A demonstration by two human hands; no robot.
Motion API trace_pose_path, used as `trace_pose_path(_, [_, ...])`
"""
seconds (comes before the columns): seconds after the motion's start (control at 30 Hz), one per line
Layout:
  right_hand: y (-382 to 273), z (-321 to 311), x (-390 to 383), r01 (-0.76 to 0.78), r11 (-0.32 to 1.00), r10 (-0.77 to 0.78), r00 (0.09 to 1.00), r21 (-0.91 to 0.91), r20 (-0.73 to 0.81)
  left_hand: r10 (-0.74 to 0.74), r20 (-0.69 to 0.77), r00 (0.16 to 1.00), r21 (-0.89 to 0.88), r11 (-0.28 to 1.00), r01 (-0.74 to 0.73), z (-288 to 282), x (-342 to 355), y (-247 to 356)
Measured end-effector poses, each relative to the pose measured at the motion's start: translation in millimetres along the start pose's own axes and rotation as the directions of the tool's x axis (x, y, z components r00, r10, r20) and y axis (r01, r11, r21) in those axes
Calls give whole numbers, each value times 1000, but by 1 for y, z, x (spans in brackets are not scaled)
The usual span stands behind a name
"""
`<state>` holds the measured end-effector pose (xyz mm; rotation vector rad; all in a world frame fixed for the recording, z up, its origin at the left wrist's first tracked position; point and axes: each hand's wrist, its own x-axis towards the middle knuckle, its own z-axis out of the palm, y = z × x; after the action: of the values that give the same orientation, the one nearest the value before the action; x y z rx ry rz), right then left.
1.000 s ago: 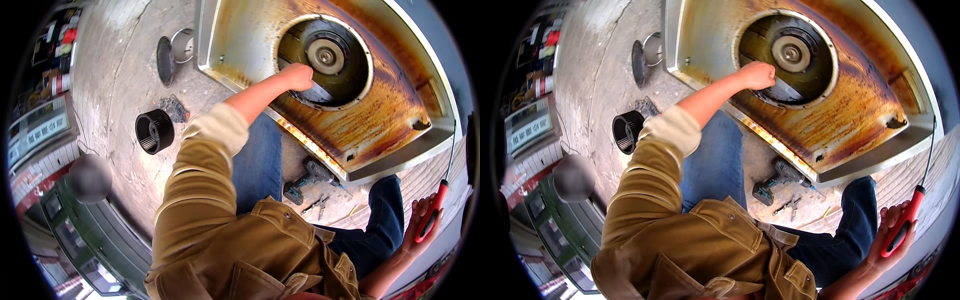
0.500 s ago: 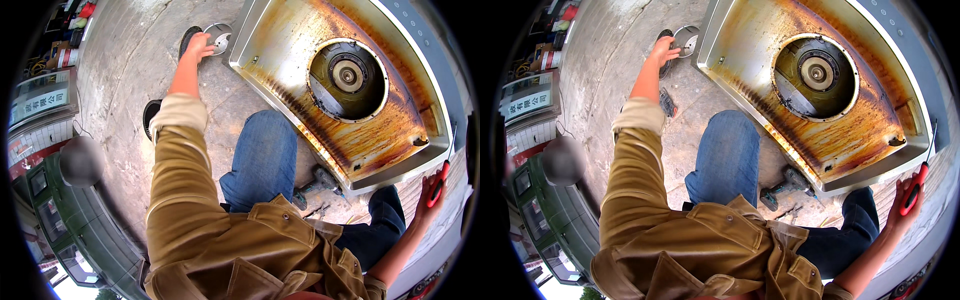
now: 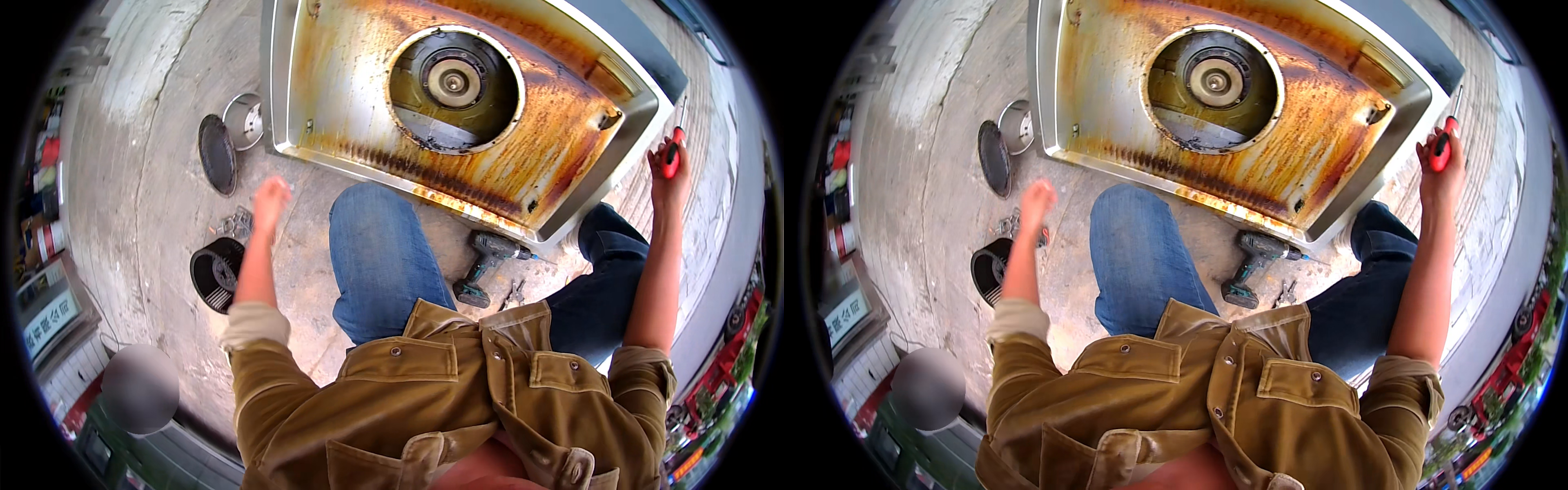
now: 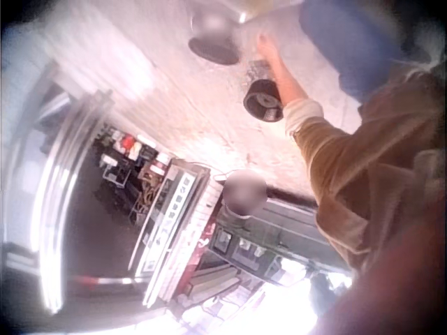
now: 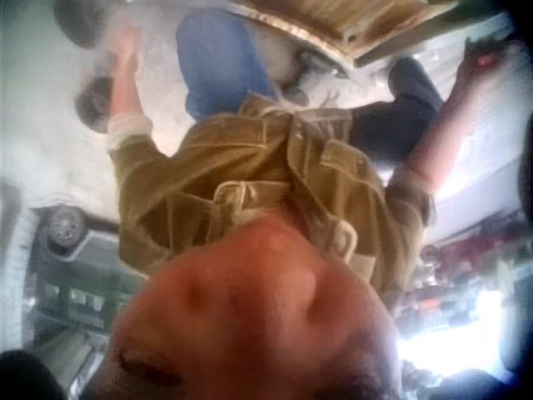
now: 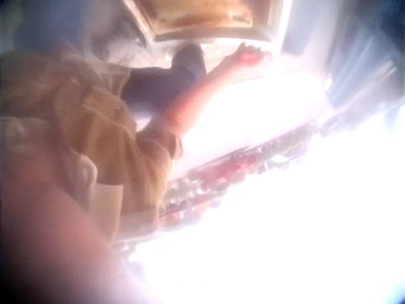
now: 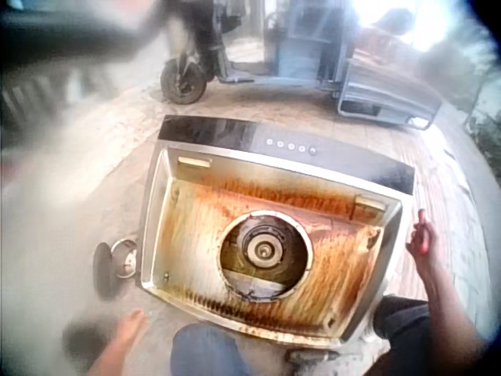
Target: The person disassembles a kitchen range hood, removes the fan filter, and uses a power drill and screwdriver to work on the internal motor assembly. They then use a scraper to remove residue from the hood's interior before reassembling the unit.
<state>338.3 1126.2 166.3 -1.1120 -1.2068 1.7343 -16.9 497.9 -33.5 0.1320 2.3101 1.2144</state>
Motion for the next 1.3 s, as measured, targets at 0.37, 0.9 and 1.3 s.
trace_pose_path(0.37, [11, -28, -20, 11, 987, -47, 973, -159, -225, -214, 424, 880, 664, 734, -142, 110, -194, -190])
trace_pose_path(0.9, [-31, -119, -46, -306, 749, -15, 878, -588, -478, -19, 258, 966, 600, 787, -144, 98, -156, -197])
trace_pose_path(1.3, [114, -168, 41, -546, 535, 131, 807, -644, -576, -172, 9, 985, 415, 897, 153, 11, -132, -163])
